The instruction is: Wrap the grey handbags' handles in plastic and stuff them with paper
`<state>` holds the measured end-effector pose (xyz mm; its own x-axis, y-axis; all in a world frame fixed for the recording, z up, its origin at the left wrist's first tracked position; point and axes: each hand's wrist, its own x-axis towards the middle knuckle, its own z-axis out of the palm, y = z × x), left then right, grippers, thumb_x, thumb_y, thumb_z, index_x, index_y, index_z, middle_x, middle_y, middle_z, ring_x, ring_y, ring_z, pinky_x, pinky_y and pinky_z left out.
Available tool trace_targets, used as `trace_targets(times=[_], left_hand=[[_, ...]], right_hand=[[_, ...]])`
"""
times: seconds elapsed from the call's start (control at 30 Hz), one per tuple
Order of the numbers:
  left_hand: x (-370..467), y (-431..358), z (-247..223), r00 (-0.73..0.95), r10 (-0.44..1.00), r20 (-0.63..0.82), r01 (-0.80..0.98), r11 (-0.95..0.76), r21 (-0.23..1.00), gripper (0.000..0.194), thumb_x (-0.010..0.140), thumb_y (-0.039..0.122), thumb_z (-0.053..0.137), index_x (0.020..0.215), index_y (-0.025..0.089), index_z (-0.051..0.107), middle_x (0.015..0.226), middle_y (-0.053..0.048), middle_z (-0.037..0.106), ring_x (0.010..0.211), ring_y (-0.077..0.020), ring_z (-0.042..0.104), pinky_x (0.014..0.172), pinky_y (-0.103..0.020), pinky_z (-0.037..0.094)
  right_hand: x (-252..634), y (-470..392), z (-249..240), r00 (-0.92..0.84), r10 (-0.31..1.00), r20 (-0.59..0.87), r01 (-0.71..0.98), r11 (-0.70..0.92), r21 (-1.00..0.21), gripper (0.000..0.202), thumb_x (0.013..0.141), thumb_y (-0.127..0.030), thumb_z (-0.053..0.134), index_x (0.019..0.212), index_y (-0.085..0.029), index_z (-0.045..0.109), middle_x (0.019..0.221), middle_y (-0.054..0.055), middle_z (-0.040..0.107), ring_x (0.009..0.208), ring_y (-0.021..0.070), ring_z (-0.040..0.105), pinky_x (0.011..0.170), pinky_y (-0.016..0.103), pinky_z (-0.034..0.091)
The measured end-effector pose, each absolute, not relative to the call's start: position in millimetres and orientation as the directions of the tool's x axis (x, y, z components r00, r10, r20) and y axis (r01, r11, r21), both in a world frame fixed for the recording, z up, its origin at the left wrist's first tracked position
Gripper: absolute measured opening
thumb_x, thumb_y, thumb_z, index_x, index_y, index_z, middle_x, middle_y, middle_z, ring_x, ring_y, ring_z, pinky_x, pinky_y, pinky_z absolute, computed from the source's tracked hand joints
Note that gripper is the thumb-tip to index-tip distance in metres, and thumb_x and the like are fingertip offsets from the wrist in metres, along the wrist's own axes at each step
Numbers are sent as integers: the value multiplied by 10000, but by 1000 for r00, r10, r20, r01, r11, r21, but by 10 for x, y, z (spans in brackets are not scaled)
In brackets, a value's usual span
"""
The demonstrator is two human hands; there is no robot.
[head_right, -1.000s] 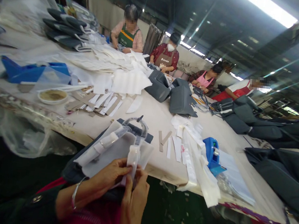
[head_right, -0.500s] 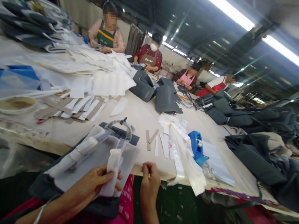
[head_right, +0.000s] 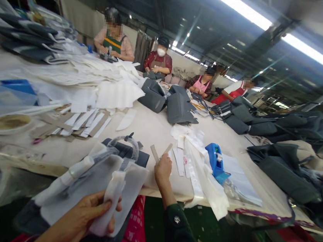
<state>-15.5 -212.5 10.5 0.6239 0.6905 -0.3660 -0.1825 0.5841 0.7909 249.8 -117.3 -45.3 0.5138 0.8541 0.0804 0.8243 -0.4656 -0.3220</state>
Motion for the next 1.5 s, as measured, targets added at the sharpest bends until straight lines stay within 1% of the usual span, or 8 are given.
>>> trace_targets(times=[0.13, 0.3, 0.47, 0.6, 0.73, 0.87, 1.17, 1.5], left_hand=[[-129, -2123, 64, 604, 697, -388, -204, 605, 770, 372, 787, 477, 703, 935, 139, 660, 712, -64, 699, 605, -194, 628, 624, -287, 458], [-125, -2124, 31, 629, 675, -386, -190, 615, 766, 381, 795, 496, 691, 894, 132, 642, 607, -61, 685, 566, -174, 613, 588, -257, 438], [-134, -2119, -40, 641, 672, -371, -216, 621, 753, 354, 803, 469, 690, 895, 132, 634, 611, -50, 679, 557, -170, 613, 595, -267, 453], [-131, -2117, -102, 639, 680, -359, -266, 634, 727, 318, 794, 436, 706, 882, 144, 617, 657, -29, 668, 557, -167, 622, 586, -275, 464], [-130, -2111, -114, 623, 689, -372, -304, 651, 696, 362, 728, 420, 767, 904, 163, 582, 846, -33, 673, 537, -151, 628, 561, -287, 479], [-145, -2096, -121, 638, 692, -339, -338, 647, 684, 343, 746, 380, 758, 906, 173, 537, 962, -54, 664, 558, -157, 645, 578, -313, 507], [-154, -2087, -204, 656, 689, -307, -364, 646, 672, 338, 797, 342, 724, 983, 170, 501, 983, -73, 669, 570, -167, 664, 569, -309, 510], [-172, -2096, -224, 659, 679, -323, -392, 677, 623, 337, 772, 327, 751, 964, 147, 540, 873, -74, 708, 560, -185, 671, 558, -311, 527]], right_hand=[[2507, -1137, -455, 558, 829, 24, 793, -524, -311, 267, 796, -54, 486, 1054, -93, 539, 953, 190, 640, 907, 299, 608, 752, 357, 411], [2493, -1094, -442, 565, 825, 2, 768, -525, -368, 283, 766, -20, 488, 1029, -91, 565, 974, 196, 631, 960, 308, 597, 795, 375, 406], [2495, -1160, -309, 509, 861, 15, 718, -414, -560, 116, 728, -81, 521, 783, -156, 591, 857, 95, 645, 889, 232, 600, 766, 320, 414], [2506, -1524, -27, 417, 909, 25, 624, -266, -734, 109, 806, -260, 487, 779, -186, 563, 706, 15, 630, 646, 150, 568, 612, 267, 414], [2556, -2046, 217, 226, 954, -195, 324, -263, -909, 220, 758, -399, 613, 705, -189, 572, 475, -61, 470, 424, 83, 354, 450, 224, 237], [2572, -2363, 230, 136, 917, -375, 184, -395, -900, 202, 634, -338, 741, 614, -165, 640, 430, -52, 469, 399, 63, 304, 423, 214, 146], [2294, -2312, 113, 119, 878, -463, 141, -477, -868, 203, 620, -329, 728, 598, -158, 620, 405, -67, 439, 382, 46, 272, 416, 215, 107], [1830, -2212, -165, 66, 842, -536, 26, -538, -842, 373, 578, -499, 721, 645, -187, 526, 386, -100, 391, 345, 27, 178, 388, 215, 68]])
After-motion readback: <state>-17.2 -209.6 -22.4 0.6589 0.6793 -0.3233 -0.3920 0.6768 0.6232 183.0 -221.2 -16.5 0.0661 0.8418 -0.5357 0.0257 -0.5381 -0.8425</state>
